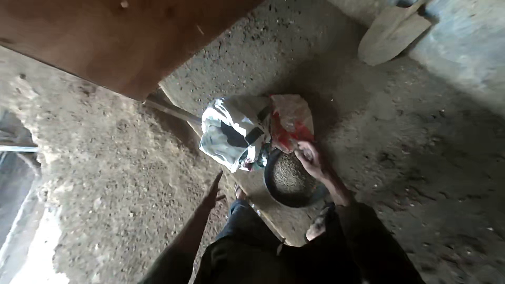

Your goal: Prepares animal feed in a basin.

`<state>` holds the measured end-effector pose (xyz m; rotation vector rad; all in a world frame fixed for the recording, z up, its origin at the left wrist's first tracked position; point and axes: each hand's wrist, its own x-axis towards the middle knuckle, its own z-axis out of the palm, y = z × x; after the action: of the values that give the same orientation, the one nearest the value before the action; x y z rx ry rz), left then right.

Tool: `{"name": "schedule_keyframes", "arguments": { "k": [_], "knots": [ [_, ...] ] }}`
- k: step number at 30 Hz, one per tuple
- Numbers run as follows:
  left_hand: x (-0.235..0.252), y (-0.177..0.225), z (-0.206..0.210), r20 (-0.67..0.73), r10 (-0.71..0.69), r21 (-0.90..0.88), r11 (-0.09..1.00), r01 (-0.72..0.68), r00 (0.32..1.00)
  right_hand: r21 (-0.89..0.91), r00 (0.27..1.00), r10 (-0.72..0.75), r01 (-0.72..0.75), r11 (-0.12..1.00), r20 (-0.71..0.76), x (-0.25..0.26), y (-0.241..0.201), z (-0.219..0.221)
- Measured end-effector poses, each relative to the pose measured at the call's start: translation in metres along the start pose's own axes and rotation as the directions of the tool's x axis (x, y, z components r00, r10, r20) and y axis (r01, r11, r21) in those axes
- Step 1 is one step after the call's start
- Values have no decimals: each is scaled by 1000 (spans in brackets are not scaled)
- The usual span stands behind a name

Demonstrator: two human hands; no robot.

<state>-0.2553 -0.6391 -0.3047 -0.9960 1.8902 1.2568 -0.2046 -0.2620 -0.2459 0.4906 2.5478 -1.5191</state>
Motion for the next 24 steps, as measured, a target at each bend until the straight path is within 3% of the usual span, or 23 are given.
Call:
{"name": "schedule_keyframes", "arguments": {
  "k": [2, 5, 7, 9, 12, 14, 16, 17, 18, 19, 21, 24],
  "knots": [
    [81, 10, 6, 26, 3, 45, 999, -4, 1000, 8, 996, -27, 28, 1000, -87, 49, -2, 68],
    [160, 21, 12, -49, 14, -28, 999, -15, 999, -129, 985, 66, -87, 988, -159, 119, -9, 172],
    [179, 38, 11, -118, 58, -104, 992, -70, 991, -268, 973, 208, -228, 936, -100, 163, -9, 217],
    [185, 48, -2, -214, 120, -133, 980, -151, 970, -322, 914, 399, -399, 858, -70, 179, 5, 243],
    [200, 76, -32, -342, 394, -21, 904, -426, 853, -326, 825, 564, -540, 776, -23, 161, 21, 280],
    [202, 111, -26, -300, 631, 131, 770, -625, 715, -298, 858, 511, -500, 813, -47, 135, 13, 320],
    [201, 143, 2, -118, 848, 286, 528, -800, 517, -194, 893, 421, -446, 874, -157, 130, -1, 363],
    [198, 153, 19, 73, 903, 338, 377, -863, 423, -149, 887, 415, -446, 882, -200, 134, -5, 383],
    [199, 156, 38, 295, 896, 366, 214, -906, 331, -131, 878, 421, -456, 880, -230, 140, -8, 401],
    [199, 155, 58, 503, 818, 377, 84, -922, 280, -120, 871, 433, -468, 876, -234, 147, -9, 412],
    [210, 139, 95, 771, 551, 445, -107, -889, 319, -57, 880, 461, -469, 881, -112, 158, -5, 414],
    [271, 94, 113, 861, 325, 475, -235, -848, 392, 119, 947, 321, -319, 940, 1, 149, 26, 421]
  ]
}}
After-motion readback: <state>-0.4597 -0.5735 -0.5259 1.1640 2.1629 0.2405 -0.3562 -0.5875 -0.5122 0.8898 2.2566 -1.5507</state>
